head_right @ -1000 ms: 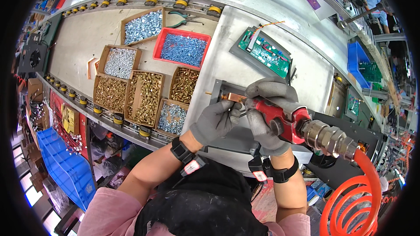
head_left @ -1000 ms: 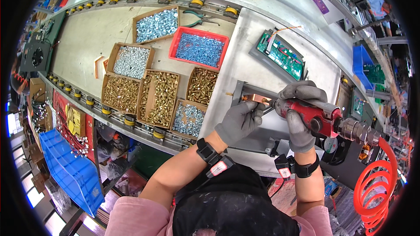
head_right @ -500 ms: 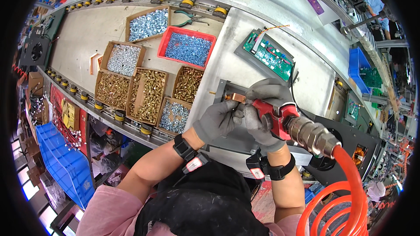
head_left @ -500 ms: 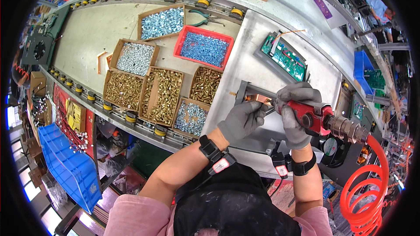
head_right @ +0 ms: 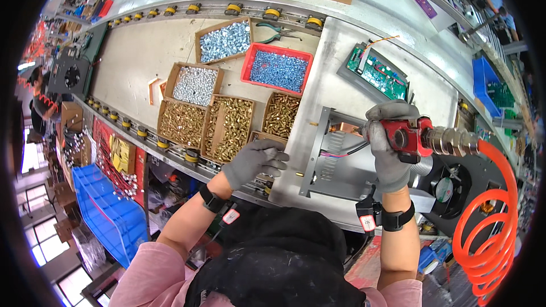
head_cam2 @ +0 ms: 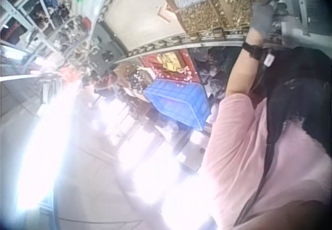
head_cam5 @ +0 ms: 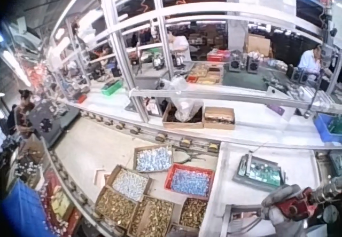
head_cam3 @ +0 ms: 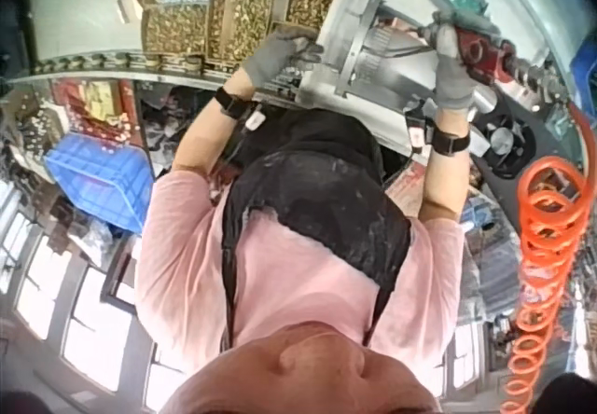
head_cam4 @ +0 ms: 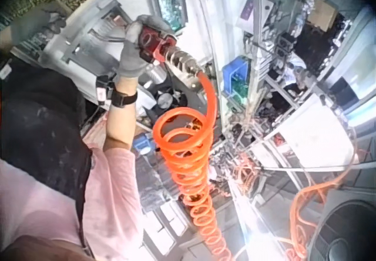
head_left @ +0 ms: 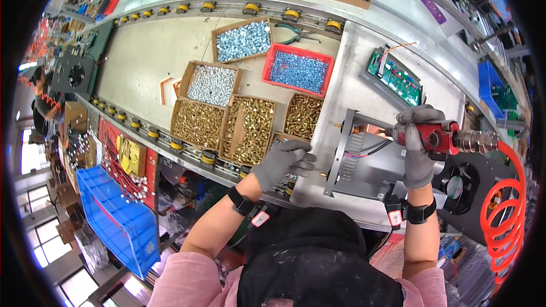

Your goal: Manually assembling and fastening components within a solar inverter housing at a production line station.

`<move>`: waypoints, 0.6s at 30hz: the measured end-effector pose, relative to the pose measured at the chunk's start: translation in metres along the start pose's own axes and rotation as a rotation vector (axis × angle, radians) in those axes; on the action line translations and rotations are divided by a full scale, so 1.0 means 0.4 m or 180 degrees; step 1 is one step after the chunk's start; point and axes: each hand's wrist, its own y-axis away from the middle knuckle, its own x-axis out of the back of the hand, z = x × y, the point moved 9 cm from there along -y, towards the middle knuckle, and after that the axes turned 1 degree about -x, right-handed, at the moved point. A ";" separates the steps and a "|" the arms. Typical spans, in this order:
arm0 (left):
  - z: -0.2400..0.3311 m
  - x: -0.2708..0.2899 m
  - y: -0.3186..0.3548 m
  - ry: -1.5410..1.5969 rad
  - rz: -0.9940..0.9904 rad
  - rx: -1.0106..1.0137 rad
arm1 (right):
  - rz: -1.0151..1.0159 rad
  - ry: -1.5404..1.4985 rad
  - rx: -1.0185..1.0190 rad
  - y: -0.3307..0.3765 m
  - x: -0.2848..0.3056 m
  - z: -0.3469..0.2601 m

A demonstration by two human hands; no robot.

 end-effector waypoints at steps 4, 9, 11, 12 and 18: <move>-0.032 0.152 -0.024 -0.2739 0.0083 -0.0260 | -0.0045 0.0281 -0.0615 0.015 0.000 0.003; 0.051 0.108 -0.018 -0.4835 0.0545 -0.0393 | 0.0791 0.0610 0.0179 0.103 0.054 -0.164; 0.085 0.074 -0.052 -0.4551 0.0466 -0.0570 | 0.0973 0.0287 0.0329 0.212 0.112 -0.214; 0.101 0.047 -0.070 -0.4479 0.0418 -0.0588 | 0.1283 0.1396 0.0208 0.291 0.173 -0.219; 0.143 -0.104 -0.185 -0.4225 0.0430 -0.1014 | 0.2587 0.1012 -0.0607 0.702 0.430 -0.212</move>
